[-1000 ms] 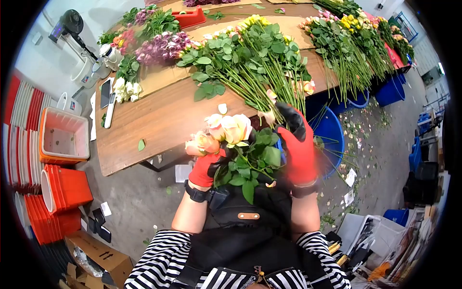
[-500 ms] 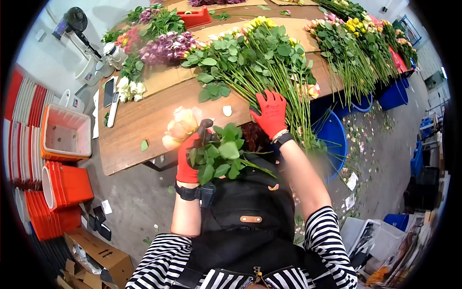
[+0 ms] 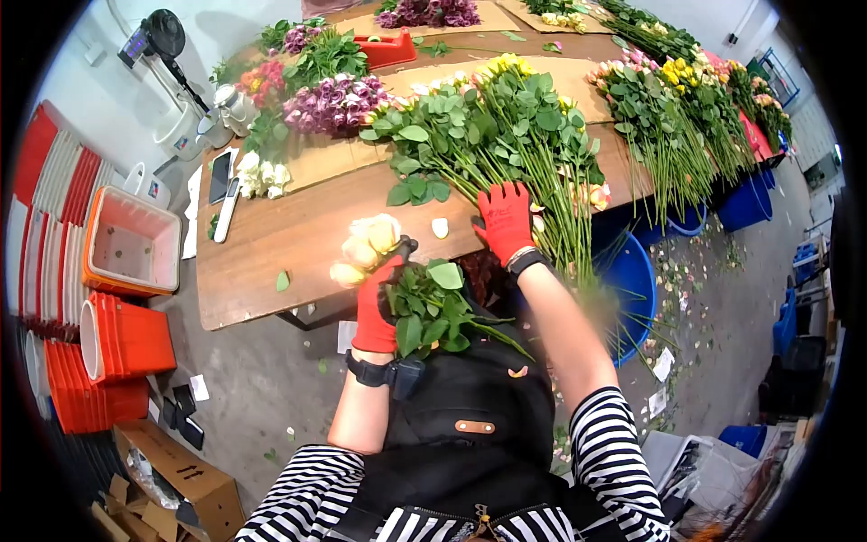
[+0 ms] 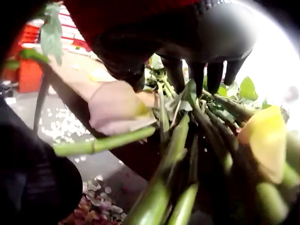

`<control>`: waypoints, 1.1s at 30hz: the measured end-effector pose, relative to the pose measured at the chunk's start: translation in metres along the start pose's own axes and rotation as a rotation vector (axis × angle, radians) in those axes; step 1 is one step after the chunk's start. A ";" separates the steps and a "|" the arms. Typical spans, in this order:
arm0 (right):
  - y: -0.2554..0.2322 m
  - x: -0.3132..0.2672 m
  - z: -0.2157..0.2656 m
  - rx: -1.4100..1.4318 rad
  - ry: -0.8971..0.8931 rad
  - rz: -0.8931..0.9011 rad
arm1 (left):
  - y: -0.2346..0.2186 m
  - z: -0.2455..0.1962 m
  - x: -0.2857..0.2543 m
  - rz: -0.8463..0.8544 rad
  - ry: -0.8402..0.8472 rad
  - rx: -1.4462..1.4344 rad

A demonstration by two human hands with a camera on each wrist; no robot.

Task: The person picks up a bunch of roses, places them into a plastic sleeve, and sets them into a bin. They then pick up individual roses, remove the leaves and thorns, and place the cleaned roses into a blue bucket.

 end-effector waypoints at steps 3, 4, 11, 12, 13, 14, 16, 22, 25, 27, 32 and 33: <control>0.039 0.004 -0.013 -0.132 0.072 0.091 | -0.006 0.002 -0.001 0.028 0.079 0.258; 0.040 0.008 -0.018 -0.128 0.103 0.147 | -0.010 -0.002 -0.004 0.039 0.096 0.243; 0.004 -0.003 -0.069 0.298 0.395 -0.045 | -0.028 0.019 -0.003 -0.091 -0.056 -0.007; 0.013 -0.012 -0.076 0.321 0.434 -0.048 | -0.027 0.032 -0.004 -0.104 -0.083 -0.127; 0.023 -0.020 -0.084 0.343 0.474 -0.052 | -0.027 0.028 -0.002 -0.098 -0.049 -0.044; 0.020 -0.026 -0.087 0.389 0.470 -0.109 | -0.025 0.022 0.000 -0.090 -0.015 0.038; 0.013 -0.035 -0.091 0.479 0.456 -0.225 | -0.023 0.018 0.002 -0.090 -0.003 0.079; 0.009 -0.058 -0.104 0.385 0.538 -0.222 | -0.020 0.020 0.003 -0.108 -0.026 -0.040; 0.024 -0.070 -0.117 0.434 0.664 -0.199 | -0.012 0.034 0.002 -0.136 -0.196 -0.473; -0.003 -0.057 -0.117 0.560 0.822 -0.113 | -0.017 0.018 0.004 -0.117 -0.063 -0.069; -0.013 -0.051 -0.117 0.572 0.740 -0.090 | -0.013 0.032 -0.002 -0.068 -0.096 -0.013; -0.008 -0.056 -0.118 0.541 0.707 -0.092 | -0.012 0.036 -0.002 -0.069 -0.114 -0.046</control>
Point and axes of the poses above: each hand's wrist, its own x-axis towards the middle knuckle, its own y-axis out of the palm, z = x × y, the point moved 9 cm from there along x, towards the middle knuckle, and after that the axes turned 11 degrees about x, right-handed, at the moved point
